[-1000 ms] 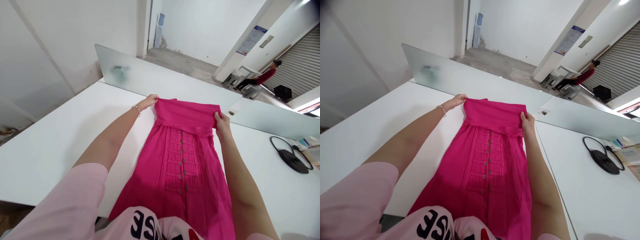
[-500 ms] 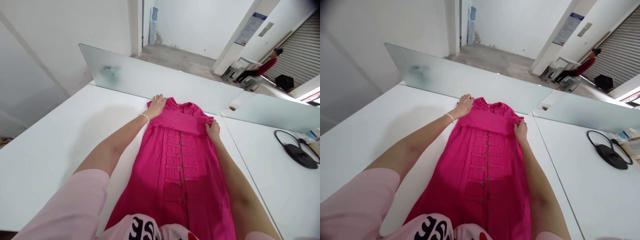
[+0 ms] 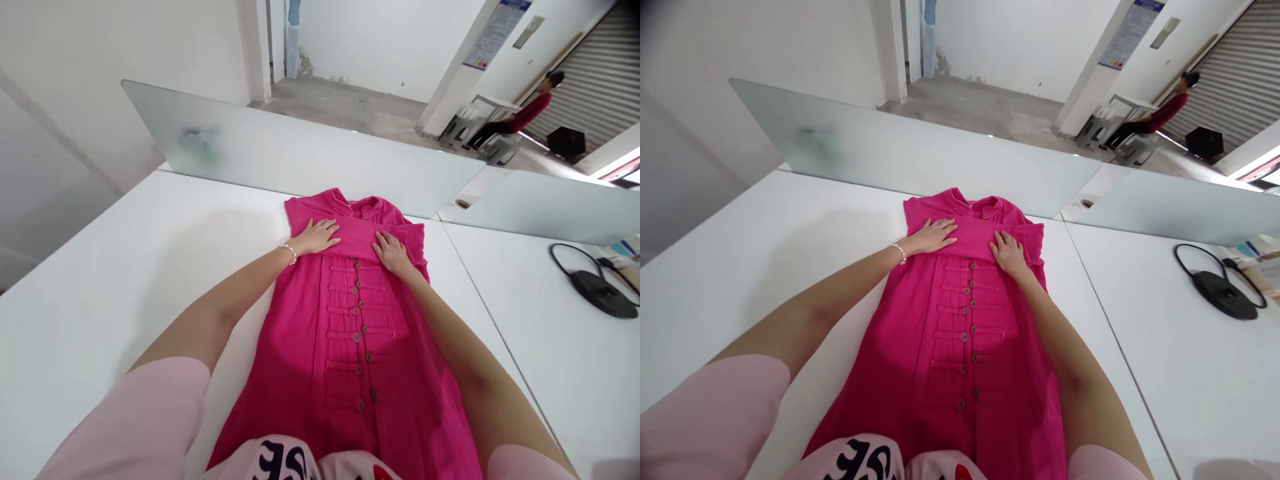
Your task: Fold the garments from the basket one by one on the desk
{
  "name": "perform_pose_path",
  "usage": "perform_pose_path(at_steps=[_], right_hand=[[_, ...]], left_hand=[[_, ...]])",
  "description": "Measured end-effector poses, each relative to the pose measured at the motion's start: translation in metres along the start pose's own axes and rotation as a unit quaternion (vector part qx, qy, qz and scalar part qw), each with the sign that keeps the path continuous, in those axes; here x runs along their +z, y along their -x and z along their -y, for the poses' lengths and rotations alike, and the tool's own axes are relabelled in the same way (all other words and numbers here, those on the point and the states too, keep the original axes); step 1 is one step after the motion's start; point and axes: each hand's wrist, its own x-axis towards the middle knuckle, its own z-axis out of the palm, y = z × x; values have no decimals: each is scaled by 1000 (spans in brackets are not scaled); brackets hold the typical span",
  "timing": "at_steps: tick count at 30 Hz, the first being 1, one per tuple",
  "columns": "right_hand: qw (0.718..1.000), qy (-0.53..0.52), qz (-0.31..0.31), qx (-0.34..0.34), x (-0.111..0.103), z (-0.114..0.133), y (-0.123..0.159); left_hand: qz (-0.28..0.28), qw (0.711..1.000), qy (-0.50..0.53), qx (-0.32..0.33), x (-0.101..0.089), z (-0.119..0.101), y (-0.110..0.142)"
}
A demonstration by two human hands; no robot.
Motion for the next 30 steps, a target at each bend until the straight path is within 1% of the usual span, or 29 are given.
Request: perform_pose_path(at_steps=[2,4,6,8,9,11,15,20,22,24,26,27,30], right_hand=[[1000,0,6,-9,-14,-11,-13],[1000,2,-5,2,-29,-23,-31],[999,8,-22,31,-42,-35,-49],[997,12,-31,63,-48,-44,-65],[996,13,-31,77,-49,-48,-72],[994,15,-29,100,-46,-54,-83],[991,22,-18,130,-35,-59,-95],[988,24,-4,153,-24,-65,-104],[987,24,-5,157,-22,-66,-106],[987,26,-8,161,-22,-65,-105],[987,28,-9,160,-23,-61,-102],[987,30,-9,157,-24,-57,-100],[990,37,-24,136,-35,-45,-91]], left_hand=[[-16,999,-10,29,-12,6,-4],[-55,998,-26,33,-23,14,-11],[-103,994,-46,1,-30,24,-20],[-137,987,-60,-54,-34,34,-28],[-144,984,-63,-81,-35,39,-32],[-135,982,-67,-117,-35,47,-37],[-102,985,-57,-128,-35,63,-47],[-109,979,-4,-172,-37,78,-59],[-108,975,-2,-192,-38,79,-63],[-92,978,-8,-189,-38,76,-64],[-80,985,-25,-153,-39,68,-63],[-82,988,-37,-129,-39,62,-61],[-123,986,-80,-75,-42,43,-53]])
